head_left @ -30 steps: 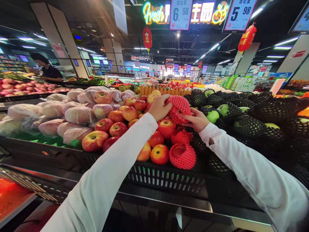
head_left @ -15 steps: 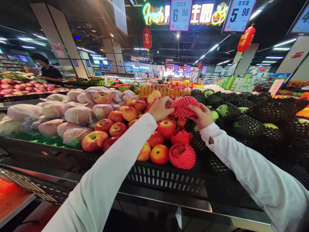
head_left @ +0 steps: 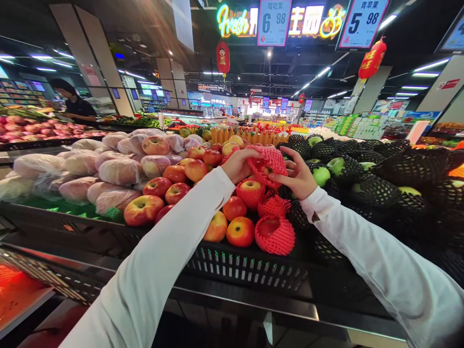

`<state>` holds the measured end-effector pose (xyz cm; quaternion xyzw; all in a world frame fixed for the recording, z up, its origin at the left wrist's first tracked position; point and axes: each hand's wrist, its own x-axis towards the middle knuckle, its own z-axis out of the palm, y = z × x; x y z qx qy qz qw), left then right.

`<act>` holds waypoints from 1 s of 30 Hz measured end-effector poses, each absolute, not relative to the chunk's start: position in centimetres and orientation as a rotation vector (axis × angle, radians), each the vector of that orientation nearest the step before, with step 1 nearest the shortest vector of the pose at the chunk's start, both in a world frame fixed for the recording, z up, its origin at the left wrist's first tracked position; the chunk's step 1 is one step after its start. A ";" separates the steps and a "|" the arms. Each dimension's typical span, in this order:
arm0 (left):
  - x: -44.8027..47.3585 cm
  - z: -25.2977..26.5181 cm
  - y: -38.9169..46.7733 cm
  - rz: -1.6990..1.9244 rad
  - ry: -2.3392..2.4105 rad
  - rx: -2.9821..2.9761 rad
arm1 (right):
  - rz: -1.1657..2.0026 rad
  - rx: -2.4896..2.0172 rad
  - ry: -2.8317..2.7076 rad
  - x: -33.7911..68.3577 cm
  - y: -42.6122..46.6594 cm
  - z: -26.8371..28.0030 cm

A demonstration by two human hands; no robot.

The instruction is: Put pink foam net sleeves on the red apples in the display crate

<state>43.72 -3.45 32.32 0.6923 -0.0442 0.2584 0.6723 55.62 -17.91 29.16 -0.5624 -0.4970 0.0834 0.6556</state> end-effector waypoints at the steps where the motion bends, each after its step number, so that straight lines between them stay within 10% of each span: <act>1: 43.6 32.4 -3.7 0.567 -0.139 1.545 | 0.167 -1.269 -1.121 55.6 -17.9 29.2; 30: 45.4 31.4 -1.4 0.845 -0.047 1.786 | 0.358 -1.098 -1.036 53.6 -18.7 30.2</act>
